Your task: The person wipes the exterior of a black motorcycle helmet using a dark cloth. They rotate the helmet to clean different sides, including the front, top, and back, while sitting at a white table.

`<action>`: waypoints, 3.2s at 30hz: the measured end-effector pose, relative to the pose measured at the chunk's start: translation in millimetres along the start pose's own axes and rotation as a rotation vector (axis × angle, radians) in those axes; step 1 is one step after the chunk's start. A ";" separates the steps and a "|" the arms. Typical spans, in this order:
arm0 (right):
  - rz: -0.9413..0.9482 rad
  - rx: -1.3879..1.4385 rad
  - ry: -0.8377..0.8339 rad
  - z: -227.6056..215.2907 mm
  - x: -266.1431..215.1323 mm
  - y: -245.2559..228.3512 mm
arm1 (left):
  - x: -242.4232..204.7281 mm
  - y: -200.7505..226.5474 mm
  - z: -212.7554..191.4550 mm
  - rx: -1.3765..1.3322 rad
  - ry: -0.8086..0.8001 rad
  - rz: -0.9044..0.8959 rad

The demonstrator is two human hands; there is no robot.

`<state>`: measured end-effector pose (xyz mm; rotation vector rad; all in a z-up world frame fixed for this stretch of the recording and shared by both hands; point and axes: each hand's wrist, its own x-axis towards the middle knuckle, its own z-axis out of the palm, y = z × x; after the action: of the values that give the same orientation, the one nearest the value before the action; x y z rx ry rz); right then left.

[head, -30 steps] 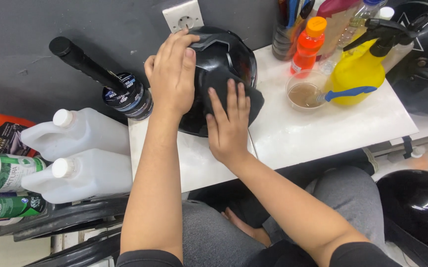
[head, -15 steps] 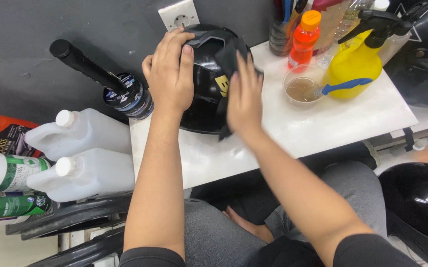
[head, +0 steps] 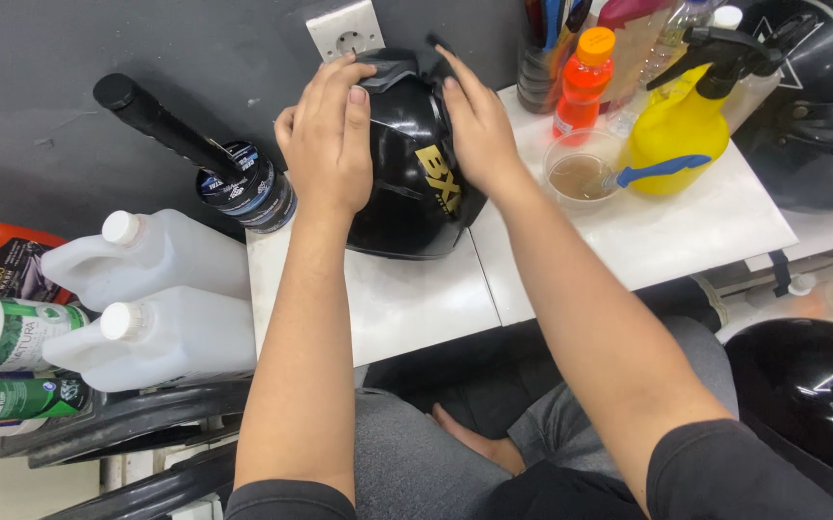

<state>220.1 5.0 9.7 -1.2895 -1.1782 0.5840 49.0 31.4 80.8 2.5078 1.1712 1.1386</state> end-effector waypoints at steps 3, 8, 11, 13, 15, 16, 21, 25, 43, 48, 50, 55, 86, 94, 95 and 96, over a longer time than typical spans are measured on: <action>-0.003 -0.100 0.169 25.6 -44.0 -1.2 | 1.1 0.0 1.4 0.004 0.021 0.000; -0.088 -0.283 0.325 80.6 -119.1 24.0 | 0.3 -3.9 2.6 0.009 0.044 0.013; -0.301 -0.466 0.337 68.7 -99.3 31.0 | 2.5 -7.6 1.7 0.008 0.039 0.017; -0.563 -0.507 0.242 43.3 -70.2 32.3 | 0.8 -10.8 2.0 0.015 0.042 0.029; -0.579 -0.367 0.204 27.3 -55.0 32.1 | 1.1 -8.7 1.9 0.019 0.046 0.020; -0.596 -0.230 0.178 19.0 -47.6 31.9 | 1.3 -7.2 1.8 0.022 0.051 0.023; -0.211 -0.032 0.390 55.7 -90.1 47.7 | 2.4 -2.8 -3.0 -0.004 0.046 0.005; -0.073 -0.094 0.281 91.6 -154.4 85.3 | -1.9 -2.1 -1.4 0.000 0.061 -0.004; 0.005 -0.481 0.375 128.9 -180.5 202.8 | -2.6 0.3 5.8 -0.019 0.092 -0.061; -0.399 -0.227 0.445 107.4 -139.1 49.5 | -5.0 1.4 4.1 0.000 0.092 -0.071; -0.530 -0.416 0.387 92.9 -119.7 43.3 | -6.1 -1.7 5.0 -0.015 0.095 -0.064; -0.477 -0.333 0.468 73.8 -106.1 68.2 | -6.7 -4.0 2.8 -0.069 0.079 -0.087; -0.875 -1.085 0.112 78.3 -106.1 -16.4 | 10.6 -29.0 -47.2 -1.199 -0.428 -0.384; -0.763 -0.979 0.031 75.0 -71.9 -64.1 | 3.6 -64.7 -32.2 -1.446 -0.330 -0.268; -0.771 -0.979 0.026 82.1 -82.3 -57.8 | 2.1 -67.6 -29.3 -1.448 -0.320 -0.265; -0.691 -1.014 0.012 88.9 -93.4 -51.1 | 0.8 -69.9 -26.1 -1.454 -0.277 -0.221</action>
<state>93.9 -52.3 13.6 -1.5283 -1.8812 -0.6203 -10.4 75.3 70.2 1.2771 0.2453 0.9453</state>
